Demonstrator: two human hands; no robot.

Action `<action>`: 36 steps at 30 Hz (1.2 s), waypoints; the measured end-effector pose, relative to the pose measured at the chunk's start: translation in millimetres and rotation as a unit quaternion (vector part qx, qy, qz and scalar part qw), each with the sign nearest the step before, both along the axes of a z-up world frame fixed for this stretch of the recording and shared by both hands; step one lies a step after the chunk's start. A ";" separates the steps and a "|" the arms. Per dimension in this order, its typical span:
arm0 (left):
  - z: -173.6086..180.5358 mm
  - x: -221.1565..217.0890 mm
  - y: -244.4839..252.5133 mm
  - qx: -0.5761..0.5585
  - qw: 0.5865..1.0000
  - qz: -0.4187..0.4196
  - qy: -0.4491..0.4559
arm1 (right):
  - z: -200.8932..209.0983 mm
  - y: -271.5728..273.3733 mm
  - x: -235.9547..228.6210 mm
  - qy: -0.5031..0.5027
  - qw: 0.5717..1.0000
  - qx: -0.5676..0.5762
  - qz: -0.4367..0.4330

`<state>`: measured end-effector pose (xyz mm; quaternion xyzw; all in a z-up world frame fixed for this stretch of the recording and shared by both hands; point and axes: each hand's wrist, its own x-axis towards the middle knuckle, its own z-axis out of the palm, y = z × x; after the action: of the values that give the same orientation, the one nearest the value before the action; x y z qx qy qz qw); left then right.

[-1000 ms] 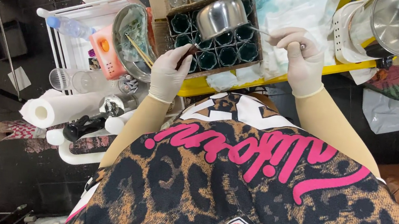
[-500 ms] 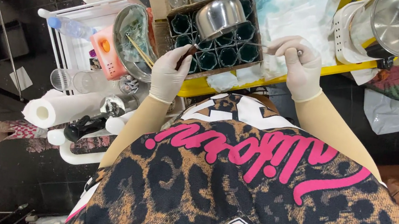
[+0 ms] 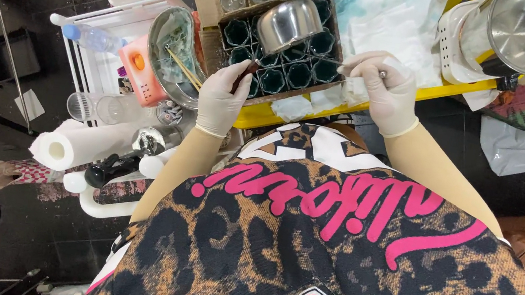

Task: Cleaning small glass jars and filling them with a dark liquid using a ladle.

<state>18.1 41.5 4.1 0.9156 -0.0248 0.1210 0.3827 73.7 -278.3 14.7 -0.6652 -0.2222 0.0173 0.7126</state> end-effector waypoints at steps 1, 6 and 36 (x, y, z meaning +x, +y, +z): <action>-0.1 0.7 -1.0 0.000 1.000 0.000 0.000 | -0.4 0.9 1.5 0.000 1.000 0.000 0.000; -4.1 -0.2 -5.4 -0.172 0.975 0.060 0.125 | -1.6 -4.3 6.4 -0.023 0.998 0.005 -0.059; 64.4 66.3 -116.8 -0.683 0.585 -0.082 0.430 | 47.8 -142.0 -22.0 0.038 0.941 0.279 -0.188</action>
<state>84.4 -75.4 68.4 0.3241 0.1580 -0.3369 0.8698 51.7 -420.3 62.5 -0.4682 -0.0613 -0.1544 0.8679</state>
